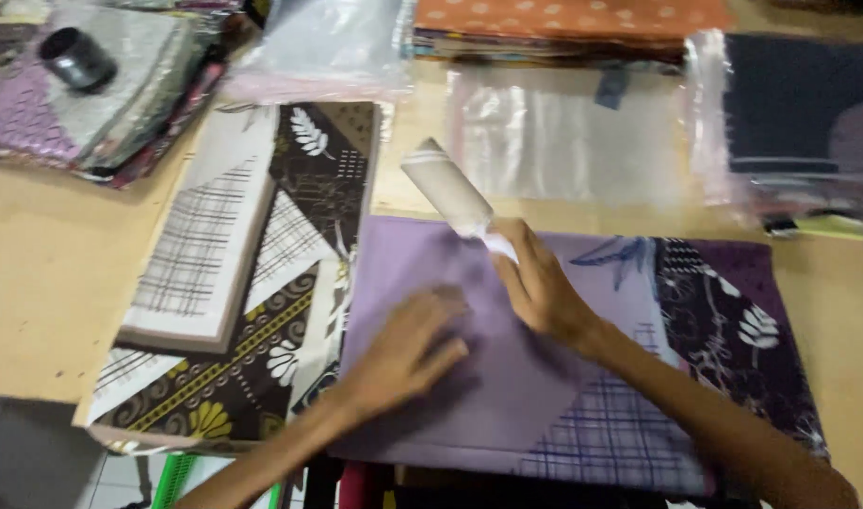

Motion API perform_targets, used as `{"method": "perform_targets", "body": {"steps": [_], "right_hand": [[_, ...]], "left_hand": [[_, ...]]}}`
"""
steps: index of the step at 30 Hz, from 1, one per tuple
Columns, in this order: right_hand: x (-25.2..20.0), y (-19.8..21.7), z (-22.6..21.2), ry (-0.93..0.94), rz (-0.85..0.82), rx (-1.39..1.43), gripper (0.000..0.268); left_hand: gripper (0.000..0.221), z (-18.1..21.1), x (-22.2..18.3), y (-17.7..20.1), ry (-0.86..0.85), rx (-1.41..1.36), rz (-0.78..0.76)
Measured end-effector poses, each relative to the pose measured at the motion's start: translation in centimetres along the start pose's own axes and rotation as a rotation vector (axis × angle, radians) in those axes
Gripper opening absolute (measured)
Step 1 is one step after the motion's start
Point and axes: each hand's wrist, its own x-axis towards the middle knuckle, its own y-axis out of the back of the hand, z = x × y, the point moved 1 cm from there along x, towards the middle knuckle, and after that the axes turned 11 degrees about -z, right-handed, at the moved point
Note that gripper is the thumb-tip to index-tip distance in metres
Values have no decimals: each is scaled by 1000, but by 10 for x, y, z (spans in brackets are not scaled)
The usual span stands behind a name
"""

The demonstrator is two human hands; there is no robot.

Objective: The person is using a lint roller to clean a piece of patterned fabric on a table, unfolding and repositioning it to reach all areas.

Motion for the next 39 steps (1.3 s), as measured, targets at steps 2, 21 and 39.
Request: {"method": "perform_targets", "body": {"steps": [2, 21, 39], "right_hand": [[-43, 9, -22, -141, -35, -96, 15], [-241, 134, 58, -834, 279, -446, 21], [-277, 115, 39, -858, 286, -566, 19]], "left_hand": [[66, -15, 25, 24, -13, 357, 275], [71, -72, 65, 28, 393, 522, 13], [72, -62, 67, 30, 402, 501, 23]]}}
